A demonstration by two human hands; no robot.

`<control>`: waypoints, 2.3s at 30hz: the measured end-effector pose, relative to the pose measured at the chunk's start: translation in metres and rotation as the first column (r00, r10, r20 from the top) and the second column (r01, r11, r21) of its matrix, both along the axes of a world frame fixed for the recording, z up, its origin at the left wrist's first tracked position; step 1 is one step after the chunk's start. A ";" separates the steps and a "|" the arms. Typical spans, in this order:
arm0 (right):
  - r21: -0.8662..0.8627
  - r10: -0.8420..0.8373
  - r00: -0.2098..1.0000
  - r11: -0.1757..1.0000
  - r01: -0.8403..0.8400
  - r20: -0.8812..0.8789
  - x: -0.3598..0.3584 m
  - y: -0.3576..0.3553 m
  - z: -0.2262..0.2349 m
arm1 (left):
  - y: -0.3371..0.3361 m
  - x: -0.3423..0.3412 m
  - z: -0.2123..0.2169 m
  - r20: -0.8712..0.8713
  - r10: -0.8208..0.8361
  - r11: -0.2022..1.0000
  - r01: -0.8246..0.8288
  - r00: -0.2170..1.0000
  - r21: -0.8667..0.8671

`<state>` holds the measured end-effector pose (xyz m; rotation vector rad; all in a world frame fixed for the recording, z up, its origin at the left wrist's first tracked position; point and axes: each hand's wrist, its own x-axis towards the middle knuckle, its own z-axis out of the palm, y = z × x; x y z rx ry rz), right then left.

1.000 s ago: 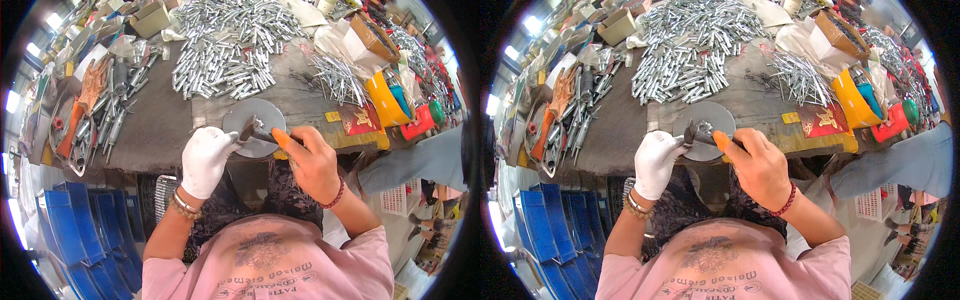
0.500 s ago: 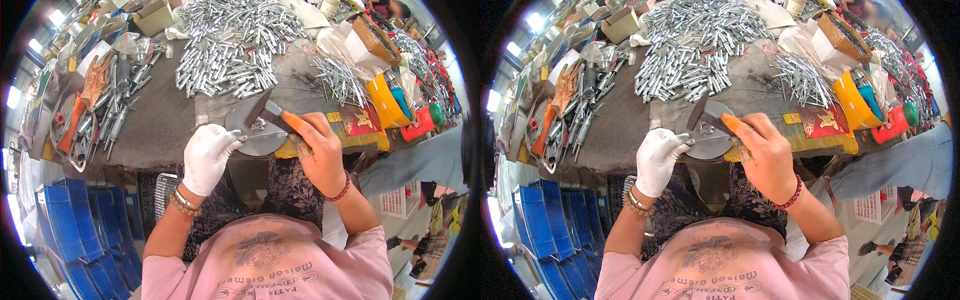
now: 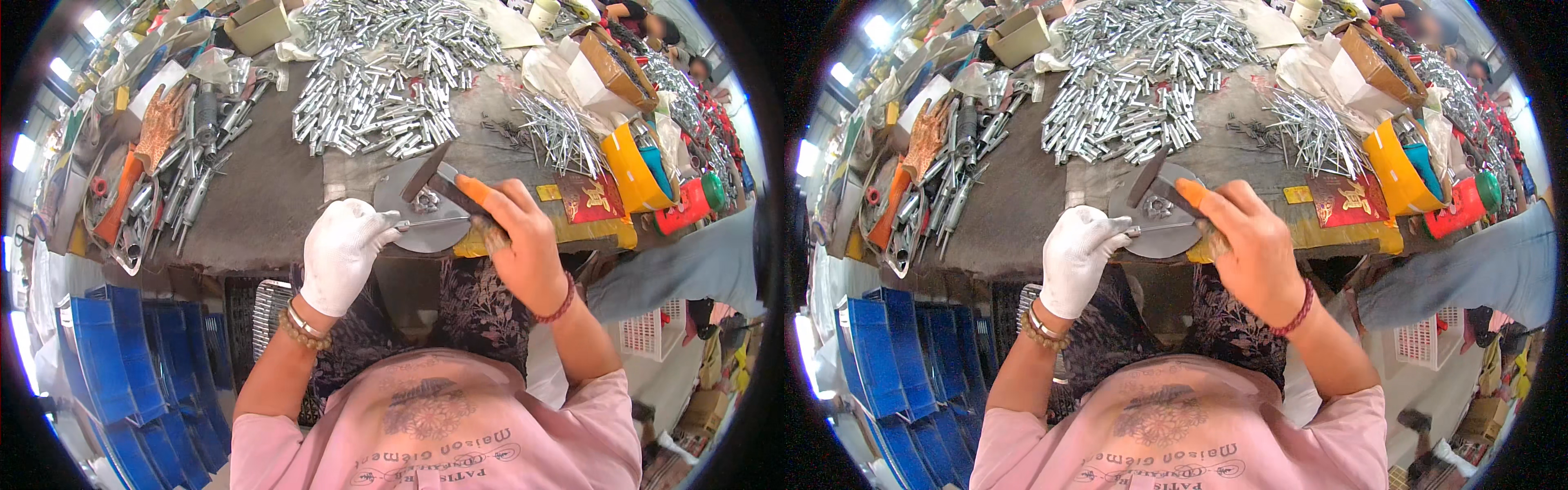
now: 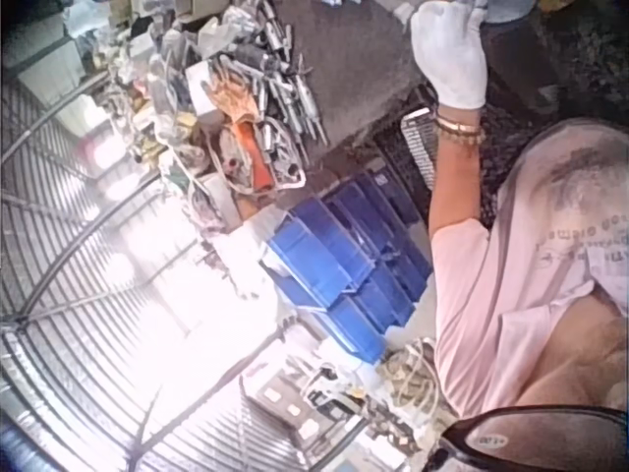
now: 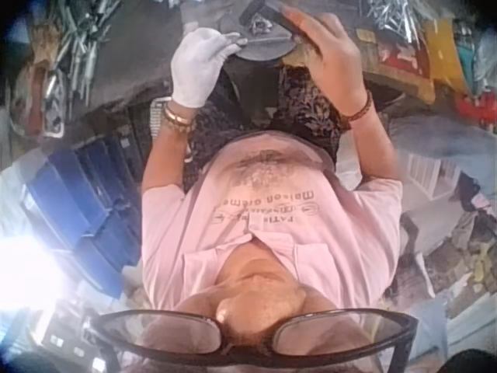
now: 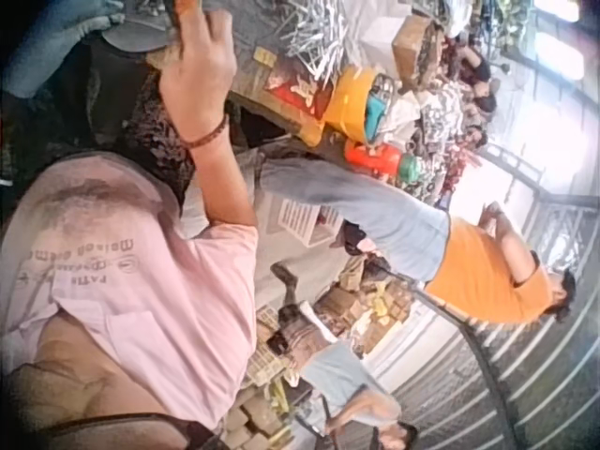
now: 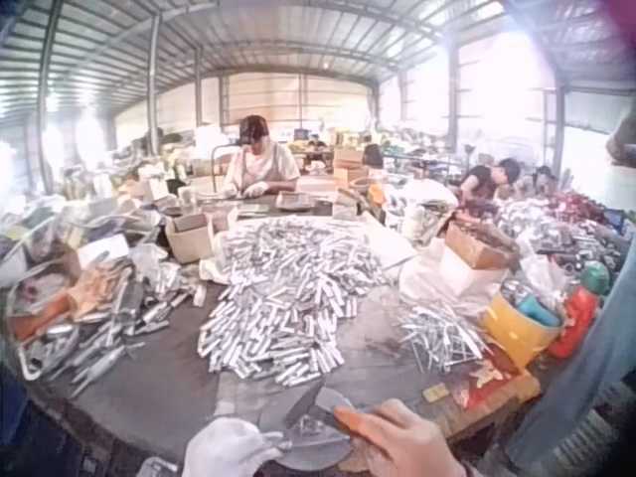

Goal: The person assembles small metal hardware components by hand, using a hammer to tap them into a metal base.

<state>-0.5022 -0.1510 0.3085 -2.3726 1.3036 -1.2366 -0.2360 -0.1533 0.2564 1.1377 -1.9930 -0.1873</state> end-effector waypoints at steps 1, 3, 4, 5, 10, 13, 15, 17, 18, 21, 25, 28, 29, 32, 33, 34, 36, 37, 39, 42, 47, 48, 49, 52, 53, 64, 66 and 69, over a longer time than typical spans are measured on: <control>0.073 0.024 0.996 0.997 -0.017 -0.088 -0.008 -0.006 -0.001 | 0.001 0.001 0.001 -0.038 -0.011 0.999 0.013 0.999 0.040; 0.012 0.012 0.964 1.000 -0.009 -0.265 -0.008 -0.015 -0.007 | 0.003 0.002 0.003 -0.077 -0.019 0.997 0.025 0.997 0.079; 0.011 0.014 0.964 1.000 -0.011 -0.265 -0.007 -0.012 -0.004 | 0.004 0.002 0.004 -0.053 -0.023 0.994 0.028 0.998 0.103; -0.044 -0.004 0.945 0.999 -0.011 -0.327 -0.003 -0.005 0.002 | 0.005 0.002 0.005 -0.030 -0.026 0.991 0.030 0.999 0.128; 0.181 0.017 0.939 0.982 0.049 -0.343 0.010 0.030 -0.006 | 0.007 -0.001 0.008 -0.068 0.002 0.996 0.004 0.998 0.091; 0.401 0.091 0.982 0.916 -0.016 -0.167 0.013 0.037 -0.005 | 0.016 -0.006 0.010 -0.104 0.066 0.996 -0.059 0.992 0.067; 0.678 0.133 0.990 0.723 -0.134 0.053 0.013 0.039 -0.007 | 0.032 -0.007 -0.003 -0.226 0.138 0.989 -0.122 0.964 0.081; 0.741 0.092 0.978 0.641 -0.201 0.185 0.014 0.042 -0.022 | 0.054 -0.017 -0.007 -0.363 0.236 0.931 -0.103 0.901 0.349; 0.783 0.043 0.949 0.555 -0.281 0.311 0.015 0.044 -0.025 | 0.062 -0.024 -0.005 -0.457 0.367 0.812 -0.040 0.810 0.582; 0.845 -0.050 0.941 0.458 -0.277 0.336 0.023 0.051 -0.021 | 0.066 -0.037 0.000 -0.511 0.424 0.684 0.105 0.747 0.722; 0.842 -0.047 0.934 0.452 -0.296 0.354 0.031 0.064 -0.028 | 0.067 -0.043 -0.006 -0.636 0.488 0.652 0.235 0.598 0.721; 0.823 -0.014 0.939 0.485 -0.295 0.345 0.043 0.070 -0.033 | 0.075 -0.038 -0.007 -0.645 0.514 0.671 0.203 0.565 0.713; 0.824 0.014 0.937 0.470 -0.315 0.350 0.047 0.072 -0.034 | 0.078 -0.037 -0.007 -0.680 0.495 0.694 0.225 0.541 0.684; 0.807 0.110 0.946 0.499 -0.317 0.303 0.056 0.076 -0.041 | 0.083 -0.028 -0.011 -0.642 0.476 0.760 0.085 0.600 0.644; 0.806 0.133 0.941 0.488 -0.335 0.311 0.060 0.078 -0.039 | 0.083 -0.028 -0.029 -0.669 0.464 0.809 0.031 0.581 0.588; 0.805 0.153 0.935 0.478 -0.352 0.319 0.061 0.080 -0.039 | 0.084 -0.022 -0.047 -0.690 0.447 0.849 -0.026 0.570 0.528; 0.800 0.230 0.920 0.455 -0.391 0.319 0.059 0.079 -0.052 | 0.099 0.000 -0.028 -0.700 0.520 0.811 -0.026 0.490 0.584; 0.799 0.260 0.910 0.440 -0.409 0.323 0.058 0.079 -0.057 | 0.108 0.015 -0.036 -0.632 0.583 0.781 -0.136 0.511 0.610; 0.800 0.310 0.892 0.410 -0.438 0.330 0.058 0.077 -0.066 | 0.133 0.050 -0.057 -0.460 0.745 0.636 -0.306 0.483 0.709; 0.850 0.269 0.905 0.334 -0.408 0.329 0.059 0.076 -0.075 | 0.183 0.107 -0.120 -0.165 0.923 0.341 -0.540 0.347 0.770; 0.876 0.181 0.911 0.260 -0.407 0.369 0.059 0.072 -0.089 | 0.264 0.172 -0.241 -0.082 0.994 0.109 -0.712 0.072 0.693; 0.877 0.163 0.909 0.247 -0.413 0.382 0.059 0.073 -0.091 | 0.266 0.176 -0.240 -0.087 0.995 0.095 -0.678 0.046 0.729; 0.878 0.159 0.911 0.249 -0.410 0.380 0.058 0.074 -0.092 | 0.265 0.177 -0.241 -0.087 0.995 0.098 -0.676 0.051 0.731; 0.889 0.167 0.918 0.235 -0.393 0.361 0.057 0.076 -0.093 | 0.260 0.183 -0.245 -0.114 0.993 0.073 -0.591 -0.033 0.803; 0.893 0.162 0.919 0.228 -0.389 0.359 0.056 0.076 -0.095 | 0.259 0.185 -0.249 -0.056 0.998 0.036 -0.629 -0.012 0.777; 0.880 0.162 0.904 0.214 -0.423 0.395 0.042 0.074 -0.106 | 0.243 0.198 -0.238 0.194 0.978 -0.077 -0.752 0.069 0.655; 0.892 0.152 0.919 0.229 -0.390 0.363 0.041 0.075 -0.102 | 0.231 0.209 -0.228 0.021 1.000 -0.003 -0.770 0.014 0.638; 0.898 0.153 0.929 0.241 -0.367 0.338 0.044 0.075 -0.099 | 0.204 0.232 -0.193 -0.156 0.985 0.136 -0.902 0.077 0.411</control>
